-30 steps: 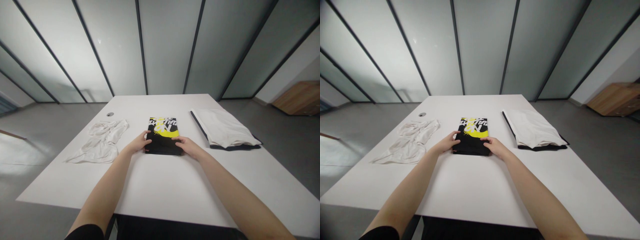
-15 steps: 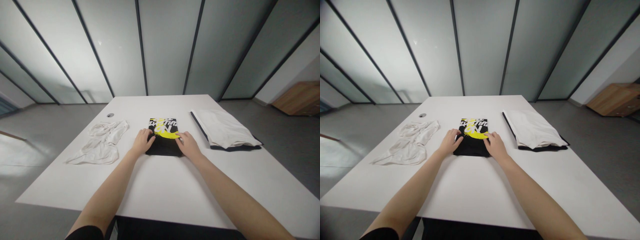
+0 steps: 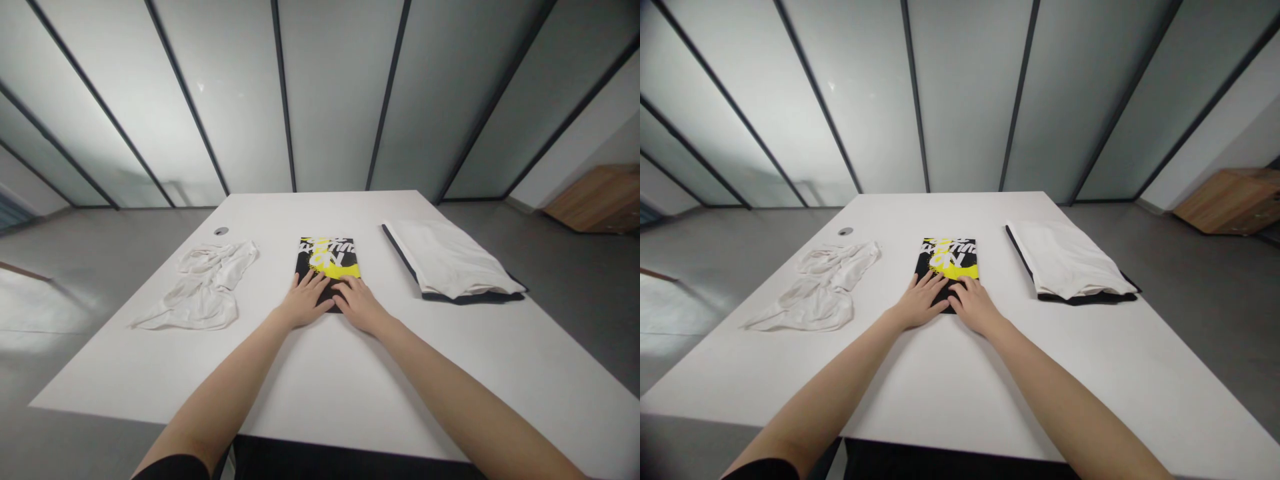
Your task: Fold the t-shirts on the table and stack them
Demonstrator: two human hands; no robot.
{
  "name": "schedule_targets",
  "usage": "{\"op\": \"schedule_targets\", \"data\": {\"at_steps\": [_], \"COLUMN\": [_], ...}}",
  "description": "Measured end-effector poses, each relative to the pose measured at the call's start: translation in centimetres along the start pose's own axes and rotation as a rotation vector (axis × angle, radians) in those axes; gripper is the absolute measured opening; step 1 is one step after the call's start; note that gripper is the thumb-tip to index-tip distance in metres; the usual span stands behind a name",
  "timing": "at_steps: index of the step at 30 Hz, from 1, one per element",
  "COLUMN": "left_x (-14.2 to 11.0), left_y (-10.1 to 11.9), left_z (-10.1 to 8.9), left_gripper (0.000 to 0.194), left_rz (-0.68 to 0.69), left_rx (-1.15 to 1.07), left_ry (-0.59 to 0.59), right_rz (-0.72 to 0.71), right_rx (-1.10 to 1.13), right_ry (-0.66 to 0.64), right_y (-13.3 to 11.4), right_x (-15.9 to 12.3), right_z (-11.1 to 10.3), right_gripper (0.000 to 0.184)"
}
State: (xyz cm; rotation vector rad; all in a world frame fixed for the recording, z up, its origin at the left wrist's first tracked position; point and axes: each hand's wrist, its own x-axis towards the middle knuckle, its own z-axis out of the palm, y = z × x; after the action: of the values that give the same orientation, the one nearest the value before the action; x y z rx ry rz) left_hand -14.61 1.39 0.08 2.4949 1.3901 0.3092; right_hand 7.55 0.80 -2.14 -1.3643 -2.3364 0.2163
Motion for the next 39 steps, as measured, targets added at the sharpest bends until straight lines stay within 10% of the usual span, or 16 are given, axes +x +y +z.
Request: {"op": "schedule_targets", "data": {"at_steps": [6, 12, 18, 28, 39], "left_x": [0.5, 0.2, 0.7, 0.9, -0.7], "left_y": [0.4, 2.1, 3.5, 3.0, 6.5], "left_z": [-1.1, -1.4, 0.7, 3.7, -0.9], "left_gripper": [0.042, 0.046, 0.036, 0.065, 0.034], "left_rz": [0.041, 0.074, -0.101, -0.133, -0.119], "left_rx": [0.006, -0.026, 0.026, 0.158, 0.202], "left_ry": [0.128, -0.054, 0.304, 0.135, -0.076], "right_rz": [-0.004, 0.147, 0.092, 0.115, 0.187], "right_rx": [-0.012, -0.088, -0.028, -0.087, -0.117], "right_ry": [-0.038, -0.2, 0.017, -0.112, -0.259], "right_y": [-0.3, -2.2, -2.3, -1.4, -5.0], "right_x": [0.7, 0.6, 0.6, 0.7, -2.4], "right_z": [-1.1, -2.5, -1.5, 2.2, -1.9], "right_gripper": [0.033, 0.05, 0.046, 0.062, 0.035]}}
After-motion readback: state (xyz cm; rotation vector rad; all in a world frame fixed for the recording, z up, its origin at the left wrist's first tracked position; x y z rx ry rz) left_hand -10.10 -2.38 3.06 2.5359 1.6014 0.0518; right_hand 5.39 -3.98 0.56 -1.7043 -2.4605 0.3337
